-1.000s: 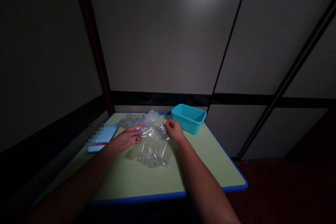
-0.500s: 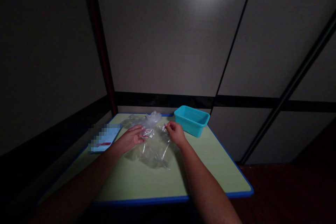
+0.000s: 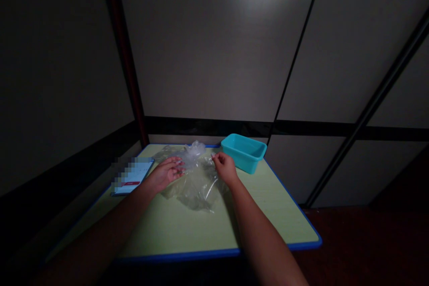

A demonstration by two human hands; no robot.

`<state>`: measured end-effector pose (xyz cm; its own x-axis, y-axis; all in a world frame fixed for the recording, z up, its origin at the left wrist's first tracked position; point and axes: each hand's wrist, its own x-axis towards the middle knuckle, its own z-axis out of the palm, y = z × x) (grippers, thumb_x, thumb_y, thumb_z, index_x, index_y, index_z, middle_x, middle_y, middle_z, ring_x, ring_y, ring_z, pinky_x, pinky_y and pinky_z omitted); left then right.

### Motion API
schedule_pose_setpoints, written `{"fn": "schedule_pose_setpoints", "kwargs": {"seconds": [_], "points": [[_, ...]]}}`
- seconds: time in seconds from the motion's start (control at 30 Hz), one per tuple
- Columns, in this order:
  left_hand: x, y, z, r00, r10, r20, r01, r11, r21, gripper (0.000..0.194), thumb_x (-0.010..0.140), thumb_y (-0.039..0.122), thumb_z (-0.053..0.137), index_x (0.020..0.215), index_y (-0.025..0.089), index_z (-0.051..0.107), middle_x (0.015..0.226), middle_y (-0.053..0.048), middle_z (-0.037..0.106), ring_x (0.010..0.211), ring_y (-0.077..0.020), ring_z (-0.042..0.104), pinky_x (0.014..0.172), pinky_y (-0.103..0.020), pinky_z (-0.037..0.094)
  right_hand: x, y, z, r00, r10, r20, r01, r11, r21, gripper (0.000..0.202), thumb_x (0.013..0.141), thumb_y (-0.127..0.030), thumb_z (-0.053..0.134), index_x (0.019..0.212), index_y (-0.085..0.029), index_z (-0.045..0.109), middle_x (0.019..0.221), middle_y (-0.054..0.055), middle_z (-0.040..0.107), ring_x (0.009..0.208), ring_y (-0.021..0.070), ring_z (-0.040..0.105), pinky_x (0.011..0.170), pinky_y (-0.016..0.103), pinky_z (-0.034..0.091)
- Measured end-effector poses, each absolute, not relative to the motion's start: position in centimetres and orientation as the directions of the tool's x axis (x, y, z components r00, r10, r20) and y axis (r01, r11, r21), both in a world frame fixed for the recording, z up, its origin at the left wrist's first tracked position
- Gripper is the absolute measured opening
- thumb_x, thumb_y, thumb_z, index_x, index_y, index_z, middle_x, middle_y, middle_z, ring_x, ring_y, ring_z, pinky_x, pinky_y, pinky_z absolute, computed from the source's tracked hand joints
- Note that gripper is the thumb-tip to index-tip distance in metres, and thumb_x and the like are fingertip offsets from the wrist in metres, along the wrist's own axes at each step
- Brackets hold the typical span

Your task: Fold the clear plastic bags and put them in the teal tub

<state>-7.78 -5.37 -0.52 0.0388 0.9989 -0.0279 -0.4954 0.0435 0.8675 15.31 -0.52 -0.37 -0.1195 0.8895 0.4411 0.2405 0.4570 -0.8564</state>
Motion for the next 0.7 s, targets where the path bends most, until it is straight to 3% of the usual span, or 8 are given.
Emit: {"fn": "schedule_pose_setpoints", "kwargs": {"seconds": [0.7], "points": [[-7.95,-5.43,-0.05,-0.023,0.998,-0.056,-0.468,0.038,0.883,0.01,0.081,0.009,0.058,0.086,0.009,0.066,0.074,-0.006,0.066,0.062,-0.0113,0.061,0.059,-0.021,0.05,15.53,-0.81,0.12,-0.056,0.86,0.508,0.288,0.501,-0.816,0.039,0.079,-0.055,0.049,0.062,-0.019,0.049,0.048,-0.004,0.047,0.045,0.0112,0.044,0.045,0.022,0.032]]}}
